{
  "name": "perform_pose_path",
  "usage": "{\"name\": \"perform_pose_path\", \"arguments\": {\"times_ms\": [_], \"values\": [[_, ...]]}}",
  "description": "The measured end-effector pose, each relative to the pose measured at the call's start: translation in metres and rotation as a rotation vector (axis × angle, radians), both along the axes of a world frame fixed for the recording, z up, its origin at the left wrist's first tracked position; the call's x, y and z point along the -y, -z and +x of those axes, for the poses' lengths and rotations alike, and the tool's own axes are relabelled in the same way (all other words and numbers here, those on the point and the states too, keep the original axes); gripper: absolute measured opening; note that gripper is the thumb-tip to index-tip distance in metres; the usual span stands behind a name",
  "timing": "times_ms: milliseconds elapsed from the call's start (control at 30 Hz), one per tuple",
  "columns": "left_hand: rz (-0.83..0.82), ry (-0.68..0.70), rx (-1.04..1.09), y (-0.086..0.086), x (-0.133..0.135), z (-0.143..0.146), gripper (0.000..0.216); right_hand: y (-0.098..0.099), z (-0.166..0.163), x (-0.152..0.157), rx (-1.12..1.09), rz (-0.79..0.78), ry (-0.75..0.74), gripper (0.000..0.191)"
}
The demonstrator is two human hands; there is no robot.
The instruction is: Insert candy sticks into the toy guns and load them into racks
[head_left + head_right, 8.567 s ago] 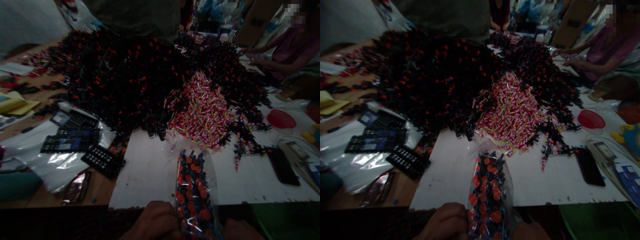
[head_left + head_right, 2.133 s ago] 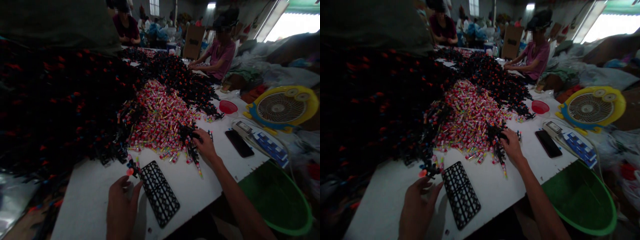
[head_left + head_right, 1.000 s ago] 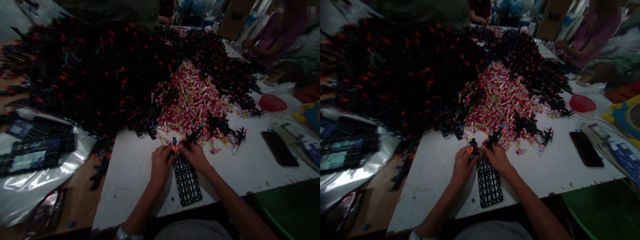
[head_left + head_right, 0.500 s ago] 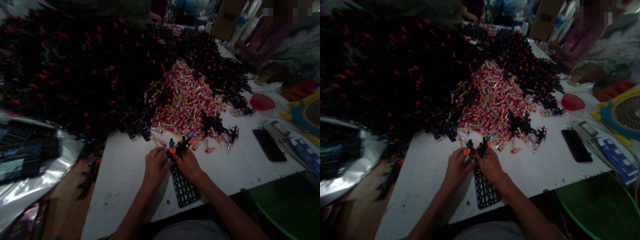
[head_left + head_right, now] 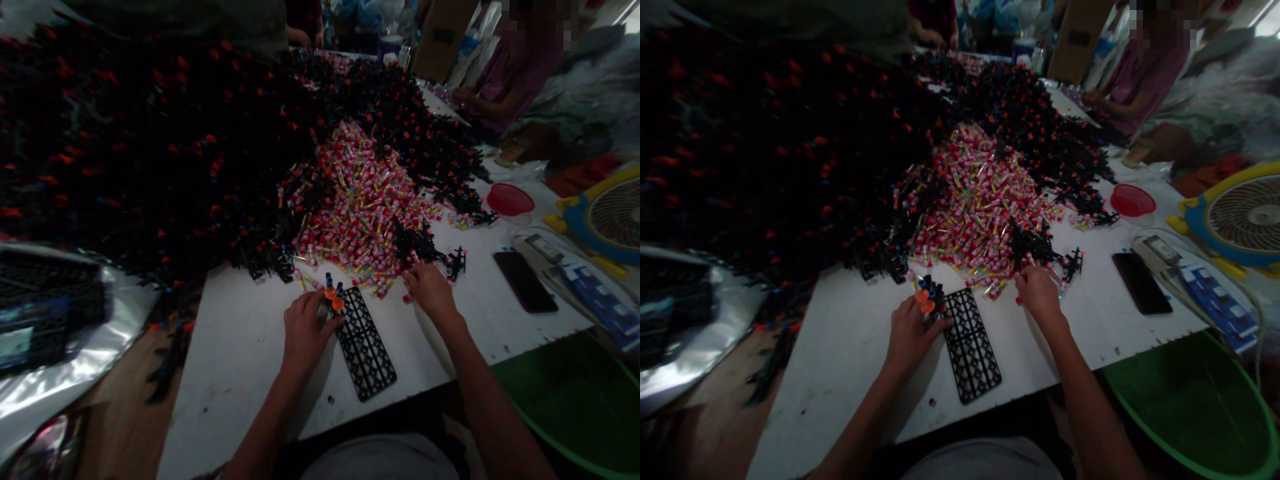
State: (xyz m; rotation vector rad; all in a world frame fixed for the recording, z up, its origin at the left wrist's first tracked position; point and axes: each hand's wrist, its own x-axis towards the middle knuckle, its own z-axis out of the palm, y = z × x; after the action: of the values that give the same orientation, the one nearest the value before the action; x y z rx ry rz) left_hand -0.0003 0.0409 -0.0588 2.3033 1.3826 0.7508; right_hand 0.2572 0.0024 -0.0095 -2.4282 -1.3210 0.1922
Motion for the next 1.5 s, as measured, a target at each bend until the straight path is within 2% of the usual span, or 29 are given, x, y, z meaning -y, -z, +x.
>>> {"name": "perform_pose_path", "arguments": {"times_ms": [100,233,300,433,500,567,667,767,833,933,1000,1133,1267,1333,1400,1467,1500], "values": [[-0.014,0.006,-0.032,-0.001,0.002,0.000,0.049,-0.002,-0.002,-0.005,-0.276,0.003,-0.101,0.024],[-0.040,0.033,-0.075,-0.005,0.004,-0.001,0.052,0.002,-0.035,-0.008,-1.031,0.084,-0.230,0.031],[-0.041,0.040,-0.083,-0.006,0.005,-0.002,0.056,0.007,-0.049,-0.010,-1.291,0.137,-0.271,0.031],[-0.038,0.037,-0.081,-0.006,0.006,-0.001,0.056,0.008,-0.057,-0.014,-1.579,0.333,-0.208,0.029],[-0.038,0.034,-0.080,-0.005,0.006,-0.001,0.056,-0.001,-0.053,-0.015,-1.654,0.335,-0.217,0.029],[-0.036,0.033,-0.080,-0.004,0.006,-0.001,0.055,-0.012,-0.048,-0.016,-1.634,0.311,-0.280,0.029],[-0.036,0.030,-0.076,-0.004,0.006,-0.001,0.054,-0.018,-0.046,-0.019,-1.446,0.333,-0.316,0.030],[-0.051,0.032,-0.072,-0.005,0.005,-0.001,0.053,-0.005,-0.055,-0.023,-1.261,0.244,-0.288,0.028],[-0.061,0.037,-0.073,-0.006,0.004,-0.001,0.053,0.010,-0.065,-0.023,-1.238,0.173,-0.272,0.030],[-0.058,0.038,-0.078,-0.006,0.005,-0.001,0.056,0.027,-0.078,-0.023,-1.173,0.152,-0.271,0.031],[-0.053,0.038,-0.080,-0.006,0.005,-0.002,0.057,0.031,-0.084,-0.022,-0.954,0.125,-0.264,0.024],[-0.054,0.040,-0.078,-0.006,0.005,-0.002,0.053,0.028,-0.099,-0.021,-0.405,0.127,-0.296,0.015],[-0.039,0.027,-0.074,-0.005,0.003,-0.001,0.048,0.023,-0.116,-0.019,-0.302,0.124,-0.364,0.014],[-0.037,0.017,-0.069,-0.006,0.003,-0.001,0.049,0.019,-0.110,-0.019,-0.358,0.094,-0.425,0.013],[-0.039,0.014,-0.067,-0.006,0.003,-0.001,0.049,0.013,-0.088,-0.019,-0.406,0.104,-0.471,0.012],[-0.044,0.012,-0.065,-0.007,0.004,0.000,0.049,0.007,-0.056,-0.020,-0.326,0.163,-0.370,0.013],[-0.046,0.012,-0.065,-0.007,0.004,0.000,0.049,0.006,-0.039,-0.022,-0.220,0.193,-0.253,0.016]]}}
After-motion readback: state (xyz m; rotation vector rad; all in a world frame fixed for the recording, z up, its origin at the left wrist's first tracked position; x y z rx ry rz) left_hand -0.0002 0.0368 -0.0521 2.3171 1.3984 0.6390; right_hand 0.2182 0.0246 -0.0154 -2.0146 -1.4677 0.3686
